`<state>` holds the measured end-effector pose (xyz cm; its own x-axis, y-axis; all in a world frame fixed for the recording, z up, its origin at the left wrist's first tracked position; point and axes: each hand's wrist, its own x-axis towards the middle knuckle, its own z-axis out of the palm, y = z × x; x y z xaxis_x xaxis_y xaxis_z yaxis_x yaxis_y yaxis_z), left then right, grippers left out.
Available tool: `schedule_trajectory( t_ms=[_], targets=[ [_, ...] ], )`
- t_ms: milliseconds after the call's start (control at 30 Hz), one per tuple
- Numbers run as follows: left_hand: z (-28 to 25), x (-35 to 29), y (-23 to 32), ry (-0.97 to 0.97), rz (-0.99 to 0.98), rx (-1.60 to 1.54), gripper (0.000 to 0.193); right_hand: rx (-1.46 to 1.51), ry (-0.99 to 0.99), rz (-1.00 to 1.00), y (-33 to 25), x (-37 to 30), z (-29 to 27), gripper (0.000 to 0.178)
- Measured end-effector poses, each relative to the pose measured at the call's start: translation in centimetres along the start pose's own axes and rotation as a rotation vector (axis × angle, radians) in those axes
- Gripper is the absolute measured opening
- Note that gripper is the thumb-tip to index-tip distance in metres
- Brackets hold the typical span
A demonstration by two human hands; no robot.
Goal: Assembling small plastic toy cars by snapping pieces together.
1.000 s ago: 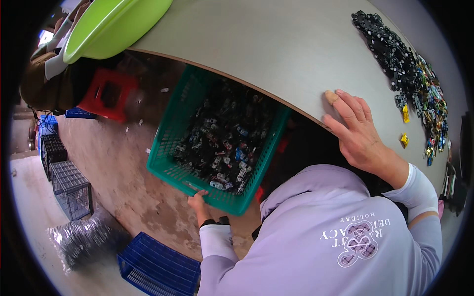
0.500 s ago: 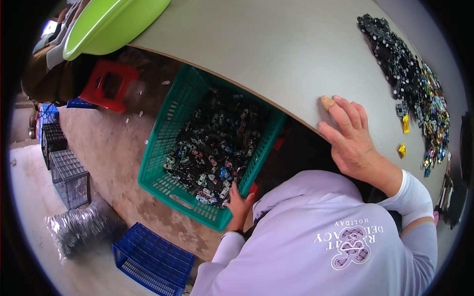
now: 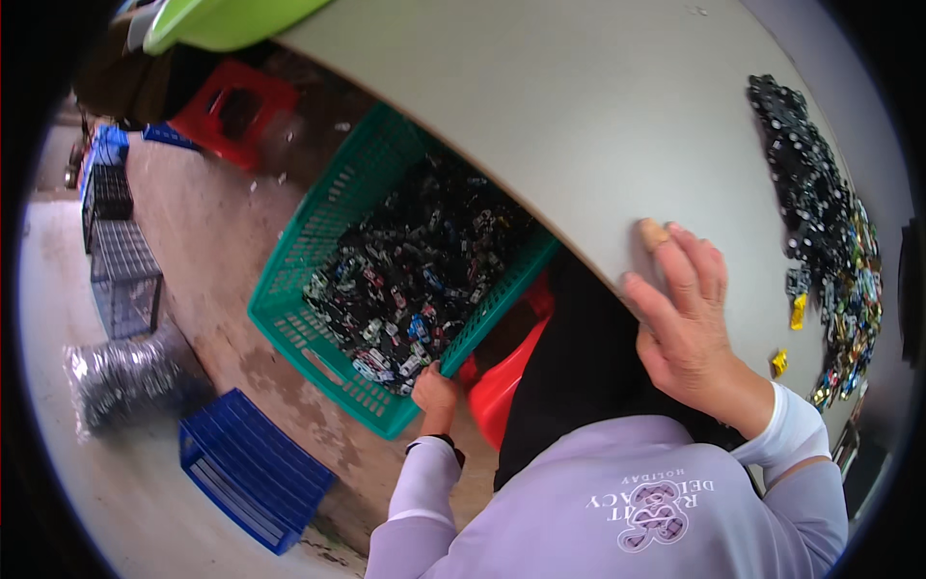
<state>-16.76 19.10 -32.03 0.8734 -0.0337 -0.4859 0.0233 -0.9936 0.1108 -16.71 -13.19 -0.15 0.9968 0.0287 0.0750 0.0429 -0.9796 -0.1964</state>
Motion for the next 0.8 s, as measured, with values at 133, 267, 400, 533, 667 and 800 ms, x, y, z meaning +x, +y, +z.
schedule_trajectory(
  t_ms=[133, 267, 400, 533, 667, 800],
  targets=[
    [0.0, -0.1, -0.9, -0.053, 0.14, -0.105, 0.044, -0.03, 0.004, -0.066, -0.1, 0.4, 0.2, 0.056],
    [-1.8, 2.5, -2.8, -0.266, 0.219, -0.474, 0.07, 0.058, -0.177, -0.035, -0.1, 2.8, -2.1, 0.061],
    [-2.0, 12.4, 3.8, 0.039, 0.55, -0.474, 0.029, -0.038, -0.256, -0.075, 0.2, 5.9, -1.2, 0.061],
    [4.1, 22.6, 13.0, 0.028, 0.813, -0.221, 0.023, -0.171, -0.246, -0.085, -0.4, 6.7, -0.3, 0.074],
    [10.7, 26.7, 20.2, 0.064, 0.914, 0.117, 0.028, -0.211, -0.246, -0.05, 0.1, 5.8, -0.3, 0.07],
    [17.8, 28.1, 24.4, -0.057, 0.857, 0.116, 0.03, -0.21, -0.284, -0.026, 0.7, 4.0, -0.7, 0.078]
  ],
)
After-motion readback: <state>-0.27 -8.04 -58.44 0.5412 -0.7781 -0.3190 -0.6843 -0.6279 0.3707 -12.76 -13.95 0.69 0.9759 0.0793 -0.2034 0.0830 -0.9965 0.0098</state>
